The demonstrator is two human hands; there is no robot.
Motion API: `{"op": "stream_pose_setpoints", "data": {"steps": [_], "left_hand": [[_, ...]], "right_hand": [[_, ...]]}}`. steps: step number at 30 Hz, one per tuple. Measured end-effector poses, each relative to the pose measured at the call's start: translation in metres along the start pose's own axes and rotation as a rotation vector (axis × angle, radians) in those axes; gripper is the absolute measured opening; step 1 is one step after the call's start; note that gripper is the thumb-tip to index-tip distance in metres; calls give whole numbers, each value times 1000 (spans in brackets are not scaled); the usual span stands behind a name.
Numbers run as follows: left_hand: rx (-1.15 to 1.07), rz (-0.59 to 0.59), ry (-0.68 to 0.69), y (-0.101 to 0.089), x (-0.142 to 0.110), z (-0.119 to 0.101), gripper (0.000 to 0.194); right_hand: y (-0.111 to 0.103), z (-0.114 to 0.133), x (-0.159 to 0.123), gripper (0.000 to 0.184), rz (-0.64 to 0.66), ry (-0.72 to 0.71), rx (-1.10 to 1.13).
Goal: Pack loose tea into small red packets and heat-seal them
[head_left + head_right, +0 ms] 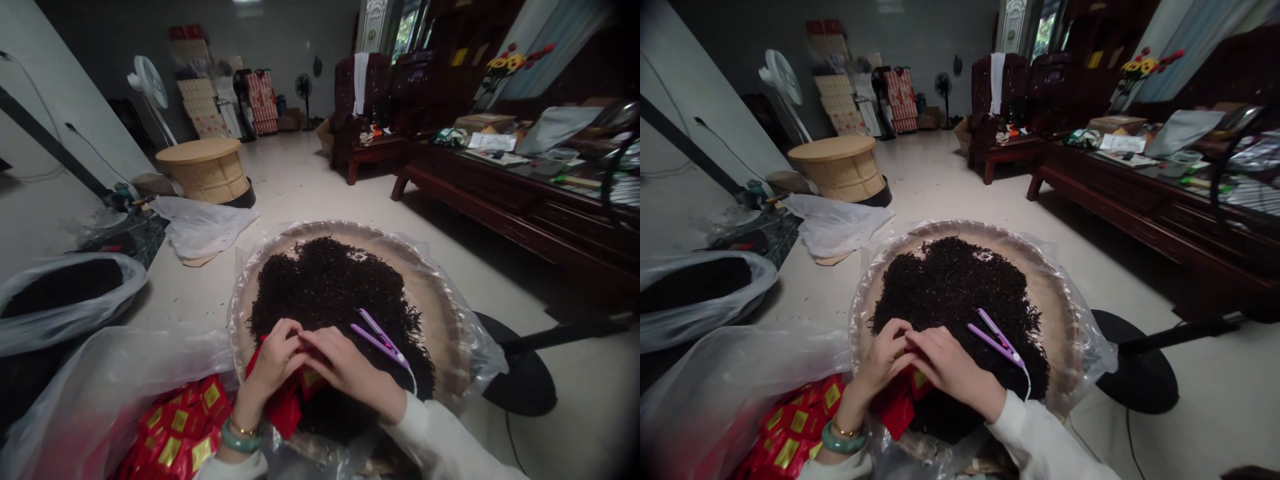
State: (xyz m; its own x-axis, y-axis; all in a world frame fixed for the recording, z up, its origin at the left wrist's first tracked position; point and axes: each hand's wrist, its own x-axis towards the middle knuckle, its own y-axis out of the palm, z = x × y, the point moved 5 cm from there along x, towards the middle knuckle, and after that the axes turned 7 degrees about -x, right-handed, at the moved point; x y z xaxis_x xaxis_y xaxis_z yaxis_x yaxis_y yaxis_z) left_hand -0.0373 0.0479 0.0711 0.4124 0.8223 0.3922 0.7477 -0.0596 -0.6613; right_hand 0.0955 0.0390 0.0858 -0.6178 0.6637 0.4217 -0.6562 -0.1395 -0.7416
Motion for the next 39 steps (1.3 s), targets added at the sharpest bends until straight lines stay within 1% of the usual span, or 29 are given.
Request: {"op": "stream_pose_setpoints", "data": {"steps": [1,4,6,7,10,12,14,15,17,19,20,21,22,23,24,25,27,29,30,32,34,36,39], "left_hand": [[-37,1,-1,0,0,0,11],[-143,-33,10,1,1,-2,28],[-176,-49,37,5,3,-5,38],[-175,-42,49,8,5,-8,41],[-136,45,77,22,10,-16,45],[-117,114,111,30,13,-23,44],[-121,171,145,36,14,-29,42],[-135,192,150,37,14,-31,40],[-186,191,98,34,16,-29,35],[-246,137,-53,25,16,-18,35],[-267,112,-152,20,16,-11,35],[-277,105,-252,16,15,-3,31],[-281,122,-337,14,13,4,26],[-284,153,-401,13,11,9,27],[-286,181,-442,12,9,12,32],[-291,199,-462,12,8,13,37],[-325,200,-461,14,8,12,38],[-378,181,-450,18,8,9,35],[-402,167,-453,21,8,8,32],[-410,115,-471,24,7,10,24],[-359,64,-458,24,6,14,25],[-254,58,-372,23,6,16,32],[-28,69,-128,21,5,11,37]], "right_hand": [[2,-2,-2,32,34,39,11],[10,-8,-7,29,148,183,13],[17,-13,-10,28,206,265,-11],[20,-15,-11,26,232,284,-19],[31,-22,-14,21,352,244,49],[36,-25,-17,19,417,162,158],[38,-26,-21,16,439,91,274],[39,-28,-23,16,429,82,321],[37,-32,-27,19,385,144,382],[31,-38,-28,25,303,261,414],[25,-41,-28,28,250,310,427],[19,-42,-28,29,197,339,443],[13,-43,-27,29,151,351,469],[8,-42,-26,29,118,355,508],[7,-41,-26,29,106,359,562],[8,-40,-26,27,128,363,629],[21,-36,-28,26,228,397,754],[36,-37,-31,31,276,478,802],[42,-39,-33,36,260,523,804],[48,-45,-34,45,173,593,810],[48,-48,-34,47,119,613,860],[45,-49,-34,50,107,622,918],[41,-51,-36,57,119,651,976]]}}
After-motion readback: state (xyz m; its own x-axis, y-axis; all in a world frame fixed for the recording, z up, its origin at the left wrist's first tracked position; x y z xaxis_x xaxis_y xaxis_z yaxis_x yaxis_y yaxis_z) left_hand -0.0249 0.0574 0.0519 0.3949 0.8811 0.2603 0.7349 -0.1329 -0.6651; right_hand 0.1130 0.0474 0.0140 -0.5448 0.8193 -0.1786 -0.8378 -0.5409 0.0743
